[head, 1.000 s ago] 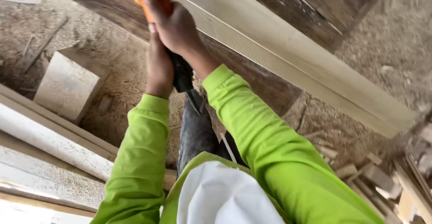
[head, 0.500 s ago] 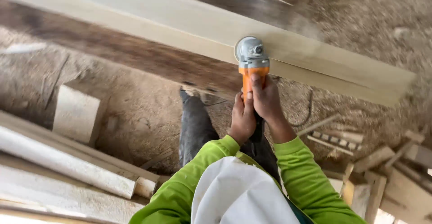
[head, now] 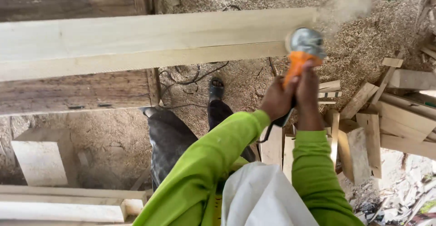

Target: Sanding a long wooden plank using an angle grinder with a sanding disc.

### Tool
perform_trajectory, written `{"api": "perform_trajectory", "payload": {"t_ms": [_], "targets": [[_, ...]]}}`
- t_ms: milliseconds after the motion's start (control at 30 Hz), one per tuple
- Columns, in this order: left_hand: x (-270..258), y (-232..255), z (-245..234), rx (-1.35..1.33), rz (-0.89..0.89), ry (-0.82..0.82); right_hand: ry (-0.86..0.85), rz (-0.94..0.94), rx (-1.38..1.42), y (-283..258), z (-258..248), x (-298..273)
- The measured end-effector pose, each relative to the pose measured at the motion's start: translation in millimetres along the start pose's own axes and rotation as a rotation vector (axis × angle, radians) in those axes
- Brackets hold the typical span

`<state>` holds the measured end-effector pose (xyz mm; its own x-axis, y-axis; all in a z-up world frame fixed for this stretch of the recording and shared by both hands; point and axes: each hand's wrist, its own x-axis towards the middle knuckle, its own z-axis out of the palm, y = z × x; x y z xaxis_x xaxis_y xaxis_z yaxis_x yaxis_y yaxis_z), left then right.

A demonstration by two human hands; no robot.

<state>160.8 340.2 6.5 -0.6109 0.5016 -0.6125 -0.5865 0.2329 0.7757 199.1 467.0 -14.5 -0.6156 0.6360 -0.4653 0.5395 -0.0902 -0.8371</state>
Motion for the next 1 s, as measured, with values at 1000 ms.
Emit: {"api": "perform_trajectory", "payload": {"t_ms": [1000], "targets": [[-124.7, -130.9, -695.0, 0.394, 0.411, 1.044, -1.175, -0.249, 0.106, -108.1, 774.2, -237.2]]}}
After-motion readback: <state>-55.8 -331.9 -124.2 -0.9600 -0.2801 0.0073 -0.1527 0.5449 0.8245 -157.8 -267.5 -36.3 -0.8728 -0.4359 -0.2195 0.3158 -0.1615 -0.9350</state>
